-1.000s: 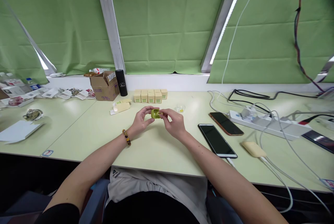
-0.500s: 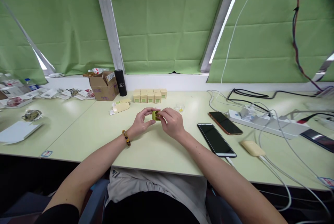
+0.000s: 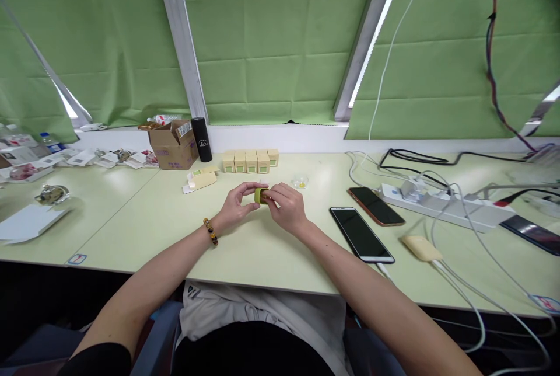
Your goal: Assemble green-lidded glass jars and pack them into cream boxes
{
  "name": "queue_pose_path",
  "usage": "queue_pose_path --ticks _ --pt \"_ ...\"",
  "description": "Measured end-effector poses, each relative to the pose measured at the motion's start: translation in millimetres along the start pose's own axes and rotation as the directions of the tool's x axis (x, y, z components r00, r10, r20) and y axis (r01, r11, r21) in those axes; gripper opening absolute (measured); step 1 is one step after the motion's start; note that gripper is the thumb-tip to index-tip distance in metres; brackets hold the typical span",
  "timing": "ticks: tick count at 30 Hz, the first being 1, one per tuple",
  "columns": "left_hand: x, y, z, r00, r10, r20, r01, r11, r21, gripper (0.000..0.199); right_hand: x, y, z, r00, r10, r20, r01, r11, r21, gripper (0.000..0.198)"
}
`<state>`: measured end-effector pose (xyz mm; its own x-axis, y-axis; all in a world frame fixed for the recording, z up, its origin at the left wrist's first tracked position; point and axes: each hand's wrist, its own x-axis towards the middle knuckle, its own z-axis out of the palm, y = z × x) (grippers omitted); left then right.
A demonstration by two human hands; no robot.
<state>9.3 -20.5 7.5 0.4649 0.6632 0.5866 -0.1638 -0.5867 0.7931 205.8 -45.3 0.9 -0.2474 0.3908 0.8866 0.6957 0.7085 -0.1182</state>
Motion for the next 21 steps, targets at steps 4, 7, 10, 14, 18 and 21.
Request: queue_pose_path --ticks 4,7,10,14,18,21 --pt "1 -2 -2 1.0 -0.005 0.007 0.005 1.0 0.004 0.045 -1 0 2 1.0 0.008 0.0 -0.008 1.0 0.01 0.025" --pt "1 -2 -2 1.0 -0.007 0.002 0.007 1.0 0.005 0.045 -1 2 1 0.999 0.024 0.025 -0.024 0.999 0.02 0.023" --pt "2 0 -3 1.0 -0.003 -0.001 0.003 1.0 0.018 0.044 0 5 -2 0.998 0.012 0.061 -0.016 0.998 0.066 0.017" --pt "4 1 -6 0.999 0.006 -0.043 -0.004 0.999 0.034 0.043 0 7 -8 0.997 0.002 0.08 -0.012 0.992 0.126 0.024" --pt "5 -4 -11 0.991 0.013 -0.135 0.006 0.99 0.14 0.044 -1 4 -9 0.998 0.05 0.034 -0.054 0.99 0.13 0.04" --pt "4 -7 -10 0.986 0.019 -0.164 0.018 0.975 0.222 0.045 -2 2 -5 0.994 0.076 0.073 -0.084 0.99 0.111 0.057"
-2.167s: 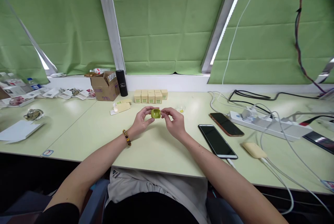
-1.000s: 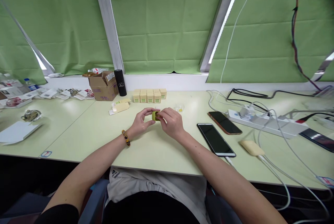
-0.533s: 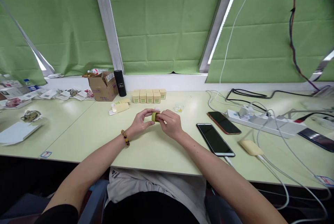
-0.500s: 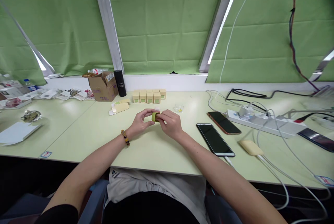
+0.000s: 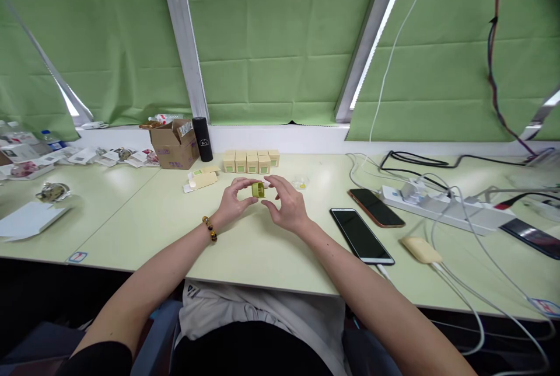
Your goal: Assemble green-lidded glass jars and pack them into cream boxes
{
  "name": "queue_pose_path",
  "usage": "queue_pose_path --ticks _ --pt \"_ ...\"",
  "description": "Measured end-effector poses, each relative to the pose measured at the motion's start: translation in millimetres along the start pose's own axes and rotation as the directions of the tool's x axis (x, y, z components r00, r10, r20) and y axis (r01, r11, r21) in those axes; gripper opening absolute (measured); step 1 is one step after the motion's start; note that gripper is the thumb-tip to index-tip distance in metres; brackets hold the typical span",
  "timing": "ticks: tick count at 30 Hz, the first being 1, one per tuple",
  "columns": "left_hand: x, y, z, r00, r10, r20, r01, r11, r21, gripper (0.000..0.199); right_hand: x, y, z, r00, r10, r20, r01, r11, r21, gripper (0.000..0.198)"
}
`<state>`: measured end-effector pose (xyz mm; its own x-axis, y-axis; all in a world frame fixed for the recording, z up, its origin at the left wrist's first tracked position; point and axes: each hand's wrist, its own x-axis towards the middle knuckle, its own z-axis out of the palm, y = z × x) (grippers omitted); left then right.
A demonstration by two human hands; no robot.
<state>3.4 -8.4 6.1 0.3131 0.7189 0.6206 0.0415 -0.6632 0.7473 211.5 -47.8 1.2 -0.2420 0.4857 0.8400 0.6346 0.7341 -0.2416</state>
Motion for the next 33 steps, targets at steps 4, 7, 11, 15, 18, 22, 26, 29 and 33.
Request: queue_pose_path --ticks 4,7,11,15,18,22,26,29,33 --pt "-2 2 4 1.0 -0.005 -0.028 0.005 1.0 0.01 0.046 0 1 5 0.999 0.006 0.052 -0.009 0.999 0.047 0.056" --pt "-4 8 6 0.999 0.031 -0.031 -0.031 0.999 0.023 0.053 1 0 6 0.999 0.02 0.027 -0.024 0.984 0.175 0.049" --pt "-3 15 5 0.995 0.097 -0.04 -0.092 0.99 0.107 0.047 2 -1 7 0.996 0.079 -0.043 -0.063 0.955 0.291 0.041" --pt "-3 15 4 0.994 0.097 -0.047 -0.088 0.982 0.169 0.043 0 1 9 0.996 0.081 -0.04 -0.068 0.965 0.255 0.041" --pt "-4 15 5 0.995 0.1 -0.012 -0.096 0.974 0.203 0.046 -2 2 11 0.998 0.057 -0.033 -0.048 0.974 0.223 0.042" --pt "-5 14 4 0.992 0.117 -0.039 -0.108 0.978 0.177 0.034 -2 4 12 0.995 0.061 -0.08 -0.038 0.965 0.261 0.044" --pt "-4 7 5 0.988 0.044 -0.148 -0.017 0.984 0.177 0.016 0 4 12 0.992 0.036 -0.125 -0.005 0.971 0.24 0.045" --pt "-3 0 8 0.989 -0.033 -0.141 0.056 0.985 0.161 0.014 0 3 12 0.99 -0.016 -0.137 0.044 0.979 0.2 0.043" --pt "-2 -3 10 0.991 -0.068 -0.116 0.084 0.988 0.131 0.017 -1 3 14 0.989 -0.045 -0.139 0.068 0.983 0.168 0.043"
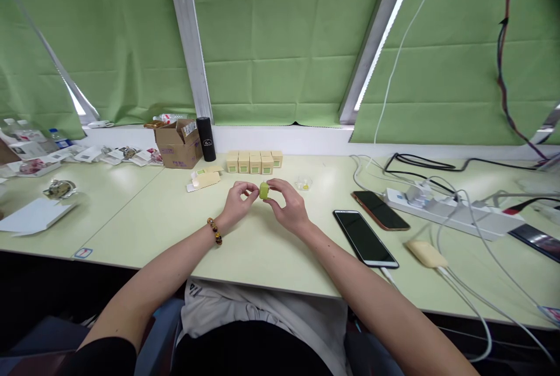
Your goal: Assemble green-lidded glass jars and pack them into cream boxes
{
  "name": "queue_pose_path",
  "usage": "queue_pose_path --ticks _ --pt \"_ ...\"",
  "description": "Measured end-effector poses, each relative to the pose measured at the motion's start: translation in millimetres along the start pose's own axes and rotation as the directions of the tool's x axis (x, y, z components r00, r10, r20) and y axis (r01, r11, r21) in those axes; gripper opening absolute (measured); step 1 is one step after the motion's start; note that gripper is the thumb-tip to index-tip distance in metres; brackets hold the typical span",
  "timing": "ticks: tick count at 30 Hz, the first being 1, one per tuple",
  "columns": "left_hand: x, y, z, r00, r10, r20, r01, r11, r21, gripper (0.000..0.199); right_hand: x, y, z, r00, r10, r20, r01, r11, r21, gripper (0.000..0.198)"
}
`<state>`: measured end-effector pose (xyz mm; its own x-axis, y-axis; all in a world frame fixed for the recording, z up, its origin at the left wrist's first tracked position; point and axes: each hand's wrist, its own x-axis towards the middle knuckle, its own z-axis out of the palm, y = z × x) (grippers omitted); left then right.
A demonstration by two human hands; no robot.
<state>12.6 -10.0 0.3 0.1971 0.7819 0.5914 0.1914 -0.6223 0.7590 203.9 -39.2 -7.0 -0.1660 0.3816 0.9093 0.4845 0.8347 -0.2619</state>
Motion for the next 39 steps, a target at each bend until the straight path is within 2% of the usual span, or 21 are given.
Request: queue_pose_path --ticks 8,23,39 --pt "0.2 2.7 -1.5 0.998 -0.052 0.029 0.053 0.999 -0.014 0.022 -2.3 3.0 0.6 0.999 -0.008 0.038 0.009 1.0 -0.016 0.039" --pt "1.1 5.7 -0.8 0.998 -0.062 0.016 0.062 0.998 0.0 0.024 -0.4 1.3 1.5 0.996 0.081 0.024 -0.083 0.995 0.063 0.035" --pt "1.5 6.6 -2.0 0.996 -0.093 -0.008 0.092 0.995 -0.032 0.024 0.3 2.7 -0.2 0.995 0.101 0.022 -0.102 0.992 0.067 0.034"
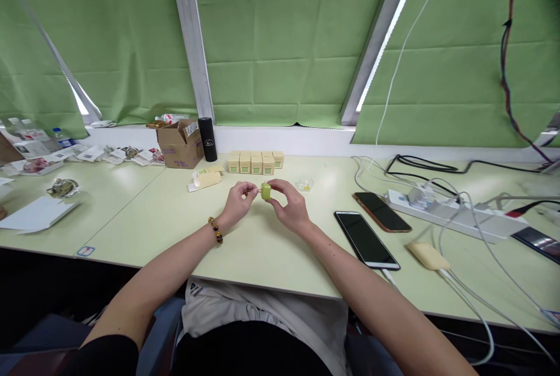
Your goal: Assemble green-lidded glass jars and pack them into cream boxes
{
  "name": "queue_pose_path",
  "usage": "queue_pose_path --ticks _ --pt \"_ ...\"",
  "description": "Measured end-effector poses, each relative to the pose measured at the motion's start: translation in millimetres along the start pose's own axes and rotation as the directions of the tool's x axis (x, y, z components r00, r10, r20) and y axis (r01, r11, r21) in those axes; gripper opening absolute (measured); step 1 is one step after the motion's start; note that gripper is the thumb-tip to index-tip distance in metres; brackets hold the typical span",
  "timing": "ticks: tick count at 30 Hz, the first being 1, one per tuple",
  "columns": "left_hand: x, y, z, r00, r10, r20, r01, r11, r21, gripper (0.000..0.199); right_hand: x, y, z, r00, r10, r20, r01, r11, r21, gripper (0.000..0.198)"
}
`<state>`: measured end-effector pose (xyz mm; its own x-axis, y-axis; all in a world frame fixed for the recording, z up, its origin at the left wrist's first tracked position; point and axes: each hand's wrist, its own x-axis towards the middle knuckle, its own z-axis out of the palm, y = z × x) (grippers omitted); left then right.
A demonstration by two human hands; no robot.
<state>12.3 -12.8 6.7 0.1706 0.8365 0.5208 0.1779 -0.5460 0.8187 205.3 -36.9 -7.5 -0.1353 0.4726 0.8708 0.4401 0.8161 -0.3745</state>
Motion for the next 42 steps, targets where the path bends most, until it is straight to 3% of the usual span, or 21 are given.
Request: queue_pose_path --ticks 14,19,26,32,37,42 --pt "5 -7 -3 0.999 -0.039 -0.011 0.039 0.999 -0.012 0.024 0 4 -2 1.0 0.001 -0.004 -0.001 1.0 -0.025 0.037" --pt "-1 -1 -8 0.988 0.14 -0.07 -0.128 0.979 0.158 0.034 0 2 -5 1.0 0.018 0.008 -0.018 0.998 -0.068 0.041" --pt "-10 9 -5 0.917 0.376 0.131 -0.398 0.873 0.283 0.055 -1 2 -3 0.988 -0.128 0.085 0.14 0.978 -0.157 0.052" --pt "-8 6 -3 0.908 0.408 0.101 -0.418 0.856 0.305 0.036 1 -1 -5 0.979 -0.199 0.044 0.203 0.97 -0.131 0.043" --pt "-8 7 -4 0.907 0.412 0.089 -0.419 0.855 0.306 0.036 4 -4 -8 0.974 -0.221 0.052 0.226 0.962 -0.15 0.029" --pt "-10 8 -3 0.892 0.443 0.092 -0.449 0.841 0.303 0.037 5 -4 -9 0.964 -0.257 0.074 0.266 0.949 -0.171 0.031"
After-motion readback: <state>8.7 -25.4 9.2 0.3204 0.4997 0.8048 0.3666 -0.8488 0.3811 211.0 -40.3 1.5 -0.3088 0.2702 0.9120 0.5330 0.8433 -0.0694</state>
